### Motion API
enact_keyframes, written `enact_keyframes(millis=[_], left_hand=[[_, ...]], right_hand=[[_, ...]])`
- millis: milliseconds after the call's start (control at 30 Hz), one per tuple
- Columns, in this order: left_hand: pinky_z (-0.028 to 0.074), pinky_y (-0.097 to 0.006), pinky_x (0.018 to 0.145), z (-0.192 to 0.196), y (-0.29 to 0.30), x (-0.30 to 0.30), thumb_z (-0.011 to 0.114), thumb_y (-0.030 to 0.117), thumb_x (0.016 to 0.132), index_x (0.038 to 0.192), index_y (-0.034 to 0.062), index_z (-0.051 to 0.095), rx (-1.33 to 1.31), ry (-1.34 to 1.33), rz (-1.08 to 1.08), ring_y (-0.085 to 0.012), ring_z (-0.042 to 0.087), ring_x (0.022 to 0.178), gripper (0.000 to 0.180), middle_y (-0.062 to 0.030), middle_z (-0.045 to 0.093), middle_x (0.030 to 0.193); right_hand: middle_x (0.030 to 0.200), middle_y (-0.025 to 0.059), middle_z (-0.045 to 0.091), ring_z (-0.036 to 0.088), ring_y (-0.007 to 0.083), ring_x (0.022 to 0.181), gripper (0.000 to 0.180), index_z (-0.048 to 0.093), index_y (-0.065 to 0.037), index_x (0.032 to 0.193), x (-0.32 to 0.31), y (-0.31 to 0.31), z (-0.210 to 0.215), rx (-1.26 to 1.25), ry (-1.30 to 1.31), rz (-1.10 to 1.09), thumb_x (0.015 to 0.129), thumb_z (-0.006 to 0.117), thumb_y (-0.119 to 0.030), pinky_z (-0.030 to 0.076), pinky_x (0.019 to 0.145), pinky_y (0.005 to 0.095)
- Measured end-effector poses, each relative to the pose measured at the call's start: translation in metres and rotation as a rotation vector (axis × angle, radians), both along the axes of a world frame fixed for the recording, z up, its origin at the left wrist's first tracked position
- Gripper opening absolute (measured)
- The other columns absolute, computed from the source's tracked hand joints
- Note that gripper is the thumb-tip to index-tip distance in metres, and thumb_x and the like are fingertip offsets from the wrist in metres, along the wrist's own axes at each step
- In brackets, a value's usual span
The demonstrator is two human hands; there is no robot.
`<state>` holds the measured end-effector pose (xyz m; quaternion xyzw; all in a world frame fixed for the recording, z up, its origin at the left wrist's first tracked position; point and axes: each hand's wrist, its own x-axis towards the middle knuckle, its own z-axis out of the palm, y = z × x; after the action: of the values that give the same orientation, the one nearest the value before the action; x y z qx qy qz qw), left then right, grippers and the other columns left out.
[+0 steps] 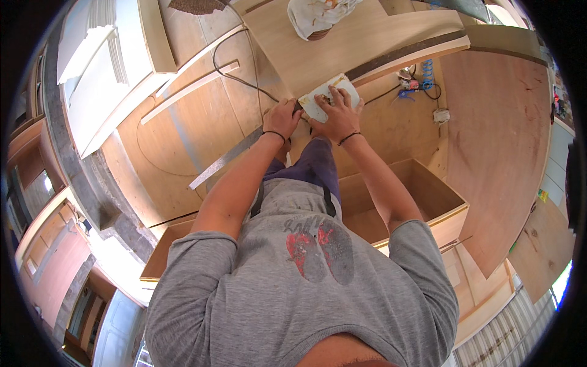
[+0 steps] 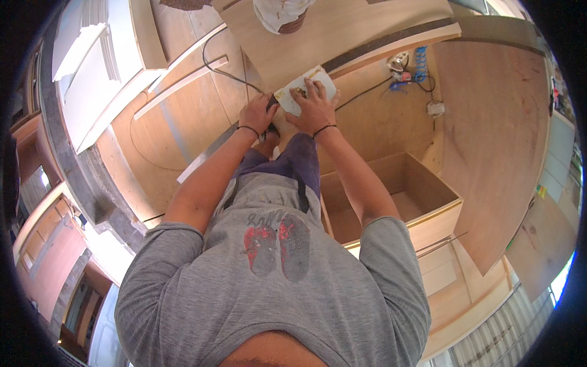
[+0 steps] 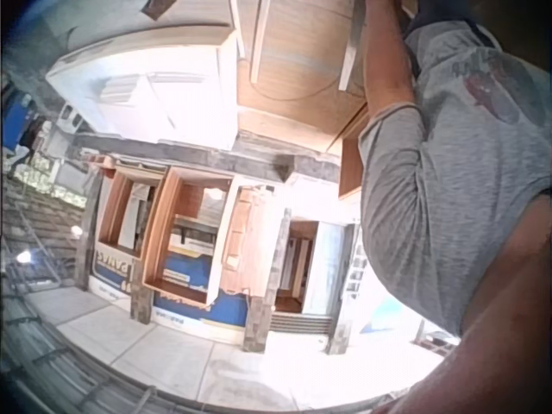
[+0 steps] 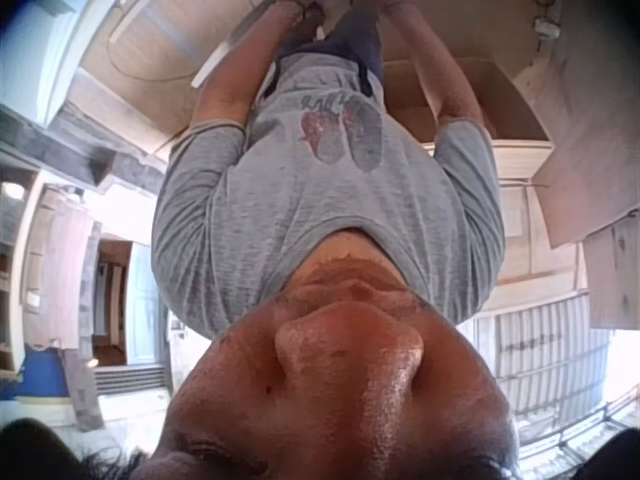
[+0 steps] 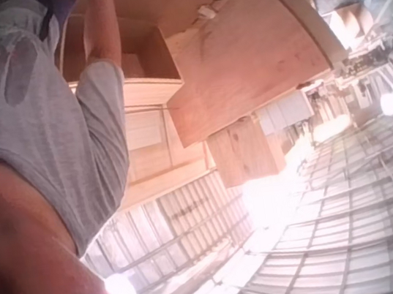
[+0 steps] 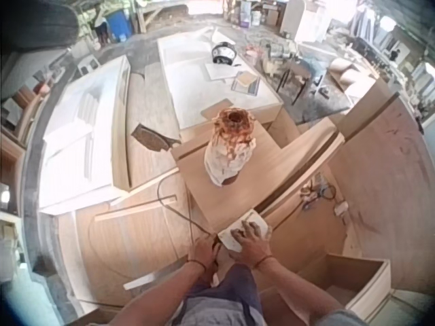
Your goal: The person applies glue to wood panels using a container with an applicator, wipes the surface with a cloth, and then presses a long wooden strip onto the edge of a larger panel.
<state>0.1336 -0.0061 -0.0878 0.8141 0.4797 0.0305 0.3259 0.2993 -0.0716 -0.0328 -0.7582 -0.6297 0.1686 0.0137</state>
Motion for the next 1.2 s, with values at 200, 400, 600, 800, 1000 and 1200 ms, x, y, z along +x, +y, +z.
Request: enact_keyframes(millis=[200,400,600,800,1000,1200], left_hand=[[0.048,-0.042,0.074,0.009,0.001,0.003,0.058,0.034,0.082,0.112,0.009,0.056,-0.041,0.064,0.001,-0.0316,0.059,0.089,0.039,-0.0108,0.059,0.097],[0.049,-0.042,0.073,0.003,0.0,0.002,0.057,0.034,0.083,0.108,0.0074,0.058,-0.015,-0.001,0.018,-0.0316,0.06,0.089,0.037,-0.011,0.059,0.097],[0.049,-0.042,0.074,-0.002,0.001,0.005,0.058,0.036,0.082,0.108,0.0072,0.058,-0.013,0.006,0.007,-0.0314,0.059,0.09,0.039,-0.0115,0.059,0.098],[0.048,-0.041,0.077,0.009,0.003,0.008,0.057,0.037,0.083,0.11,0.0062,0.057,-0.076,0.042,0.012,-0.0311,0.059,0.094,0.041,-0.0124,0.06,0.102],[0.049,-0.041,0.075,0.012,0.006,-0.005,0.057,0.032,0.083,0.109,0.0066,0.056,0.015,-0.124,0.003,-0.0321,0.059,0.09,0.036,-0.013,0.059,0.099],[0.048,-0.04,0.074,0.081,0.018,-0.027,0.06,0.026,0.082,0.107,0.0029,0.056,0.067,-0.4,-0.068,-0.0347,0.058,0.087,0.034,-0.0163,0.059,0.096]], right_hand=[[0.139,0.0116,0.034,0.028,0.0298,0.129,0.06,0.056,-0.025,0.12,0.002,-0.002,0.007,-0.092,-0.011,0.018,0.067,0.064,-0.051,0.017,0.094,0.0719],[0.139,0.0118,0.035,0.03,0.0295,0.128,0.06,0.055,-0.024,0.121,-0.001,0.009,0.024,-0.15,-0.039,0.012,0.068,0.062,-0.052,0.019,0.093,0.0721],[0.138,0.0118,0.037,0.031,0.0297,0.128,0.06,0.057,-0.025,0.12,0.003,-0.001,0.025,-0.199,-0.055,0.008,0.068,0.062,-0.053,0.019,0.093,0.0719],[0.135,0.0122,0.041,0.032,0.0304,0.127,0.057,0.06,-0.025,0.117,0.01,-0.01,0.048,-0.157,-0.042,-0.013,0.066,0.064,-0.051,0.021,0.093,0.07],[0.132,0.0103,0.046,0.038,0.0332,0.123,0.062,0.052,-0.022,0.126,0.045,-0.024,0.047,0.088,0.882,-0.627,0.073,0.059,-0.053,0.031,0.092,0.0621],[0.135,0.0123,0.043,0.039,0.0345,0.124,0.074,0.036,-0.017,0.137,0.082,-0.058,0.079,0.249,2.35,-0.617,0.078,0.044,-0.061,0.033,0.091,0.0652]])
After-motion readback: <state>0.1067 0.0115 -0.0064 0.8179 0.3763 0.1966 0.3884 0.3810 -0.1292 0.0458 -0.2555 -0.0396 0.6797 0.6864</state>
